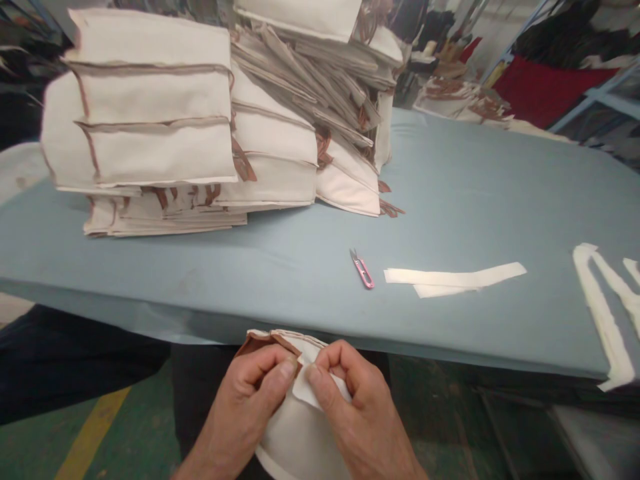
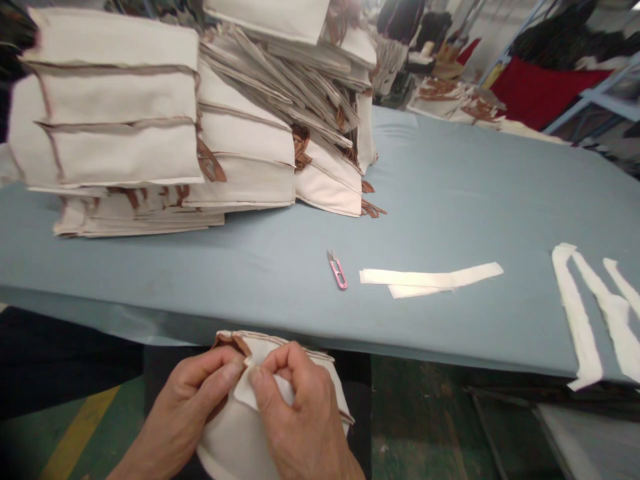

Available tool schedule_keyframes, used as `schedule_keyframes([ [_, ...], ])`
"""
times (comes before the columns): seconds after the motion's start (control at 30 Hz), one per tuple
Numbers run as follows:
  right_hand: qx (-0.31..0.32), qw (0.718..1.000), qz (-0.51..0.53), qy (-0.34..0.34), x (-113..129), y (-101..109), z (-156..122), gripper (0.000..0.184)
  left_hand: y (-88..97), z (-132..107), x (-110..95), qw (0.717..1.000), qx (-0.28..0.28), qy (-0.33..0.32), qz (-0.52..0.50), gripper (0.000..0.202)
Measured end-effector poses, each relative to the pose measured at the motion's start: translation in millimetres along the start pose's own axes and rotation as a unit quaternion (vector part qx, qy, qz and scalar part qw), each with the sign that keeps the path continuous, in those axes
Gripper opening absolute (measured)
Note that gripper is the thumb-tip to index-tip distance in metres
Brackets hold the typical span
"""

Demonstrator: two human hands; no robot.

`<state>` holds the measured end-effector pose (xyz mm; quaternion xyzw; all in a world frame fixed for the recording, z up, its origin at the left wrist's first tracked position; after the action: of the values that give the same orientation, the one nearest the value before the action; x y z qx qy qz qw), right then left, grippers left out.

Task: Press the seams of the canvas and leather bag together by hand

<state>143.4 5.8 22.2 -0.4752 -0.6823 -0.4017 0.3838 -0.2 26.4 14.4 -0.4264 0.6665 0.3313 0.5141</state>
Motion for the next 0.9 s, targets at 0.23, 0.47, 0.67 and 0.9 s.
schedule_keyframes([
  [0.23, 0.004, 0.999, -0.020, 0.031, -6.1, -6.6, 7.4, 0.024, 3.5, -0.6, -1.3, 1.000, -0.014, -0.011, 0.017, 0.041],
  [0.47, -0.023, 0.992, -0.101, 0.067, 6.1, -1.1, 4.6, 0.022, 7.6, -1.7, 5.4, 0.999, -0.022, -0.016, 0.032, 0.041],
  [0.67, -0.007, 0.993, -0.098, 0.066, 7.9, 3.3, 5.0, 0.021, 7.5, -0.1, 1.2, 0.998, -0.027, -0.039, 0.040, 0.040],
  [0.9, 0.038, 0.998, -0.054, 0.013, 3.0, 6.7, 9.6, 0.022, -0.7, 2.7, -0.2, 0.998, 0.004, -0.025, 0.050, 0.046],
])
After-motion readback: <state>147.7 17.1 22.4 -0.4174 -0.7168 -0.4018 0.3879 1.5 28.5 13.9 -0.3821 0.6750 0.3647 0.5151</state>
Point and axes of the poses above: each hand's wrist, its own z-axis towards the middle knuckle, its own y-axis out of the back of the hand, x = y × z, the point moved 9 cm from there along z, towards the middle knuckle, and after that the axes turned 11 degrees about x, right-handed, at the moved point
